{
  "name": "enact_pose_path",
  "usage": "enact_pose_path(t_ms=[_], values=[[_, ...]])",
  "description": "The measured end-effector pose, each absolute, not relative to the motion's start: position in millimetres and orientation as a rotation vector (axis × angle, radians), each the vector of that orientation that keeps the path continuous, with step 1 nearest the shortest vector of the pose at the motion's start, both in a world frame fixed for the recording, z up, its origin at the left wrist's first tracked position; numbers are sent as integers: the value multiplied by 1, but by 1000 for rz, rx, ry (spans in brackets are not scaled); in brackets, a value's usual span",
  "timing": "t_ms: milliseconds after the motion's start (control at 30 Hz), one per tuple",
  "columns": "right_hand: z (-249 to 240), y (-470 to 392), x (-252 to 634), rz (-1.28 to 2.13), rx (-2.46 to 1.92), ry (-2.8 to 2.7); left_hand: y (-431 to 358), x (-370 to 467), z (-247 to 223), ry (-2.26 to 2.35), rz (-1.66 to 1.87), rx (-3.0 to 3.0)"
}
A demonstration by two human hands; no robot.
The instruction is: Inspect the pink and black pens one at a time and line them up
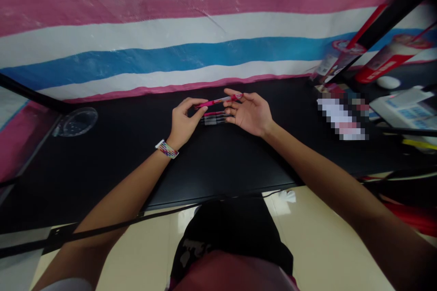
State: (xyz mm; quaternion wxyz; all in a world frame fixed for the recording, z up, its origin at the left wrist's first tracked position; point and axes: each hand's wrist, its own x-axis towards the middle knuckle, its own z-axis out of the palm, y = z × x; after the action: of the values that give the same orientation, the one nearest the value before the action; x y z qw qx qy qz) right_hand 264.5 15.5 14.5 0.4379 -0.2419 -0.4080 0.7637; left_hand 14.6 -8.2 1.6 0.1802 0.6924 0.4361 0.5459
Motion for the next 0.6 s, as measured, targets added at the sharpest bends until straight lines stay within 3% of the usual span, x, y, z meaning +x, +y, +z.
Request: enact_pose_path(t_ms=[600], values=[[17, 16, 267, 1842, -653, -1031, -8, 17, -2, 1178, 1571, 1809]])
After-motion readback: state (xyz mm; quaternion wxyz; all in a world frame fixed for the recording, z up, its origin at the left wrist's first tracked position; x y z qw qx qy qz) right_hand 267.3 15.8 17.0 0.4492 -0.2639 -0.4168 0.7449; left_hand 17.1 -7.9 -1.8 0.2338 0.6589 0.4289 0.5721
